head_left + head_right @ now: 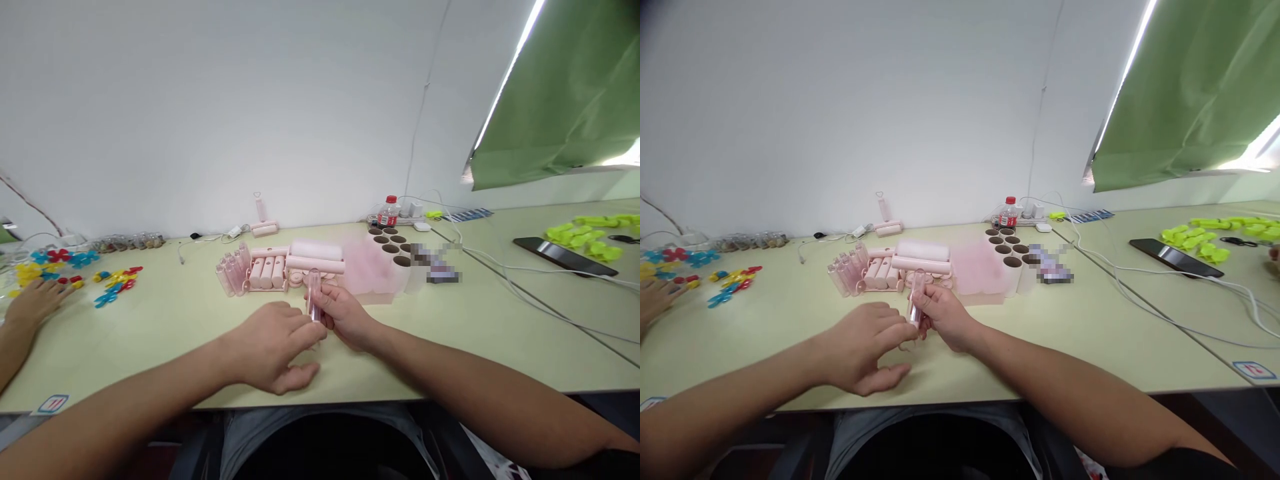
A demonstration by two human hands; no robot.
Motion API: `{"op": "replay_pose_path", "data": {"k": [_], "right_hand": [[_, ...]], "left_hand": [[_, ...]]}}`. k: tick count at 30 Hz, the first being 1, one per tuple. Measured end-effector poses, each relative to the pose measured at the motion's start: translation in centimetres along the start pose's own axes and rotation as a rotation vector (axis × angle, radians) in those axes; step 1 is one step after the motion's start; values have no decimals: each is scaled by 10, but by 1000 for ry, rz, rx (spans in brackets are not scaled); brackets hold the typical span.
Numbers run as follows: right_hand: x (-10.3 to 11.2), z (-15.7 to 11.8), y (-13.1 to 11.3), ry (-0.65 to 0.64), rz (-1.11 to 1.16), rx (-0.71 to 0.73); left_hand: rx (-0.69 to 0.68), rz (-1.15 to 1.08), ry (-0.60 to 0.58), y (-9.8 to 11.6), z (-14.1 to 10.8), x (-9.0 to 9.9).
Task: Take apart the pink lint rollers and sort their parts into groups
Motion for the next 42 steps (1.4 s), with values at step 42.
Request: {"op": "replay_pose_path", "data": {"k": [42], "right_hand": [[-11, -15, 1, -40, -95, -85]], "left_hand": [[1154, 151, -67, -387, 0, 65]]}}
Point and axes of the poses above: each hand's wrist, its own z-axis towards the middle knuckle, its own x-axis out of the back of the hand, y = z × x, the point moved 8 cm from there along z, towards the middle knuckle, and after that the axes turned 1 degree about -x, right-handed, at the moved point
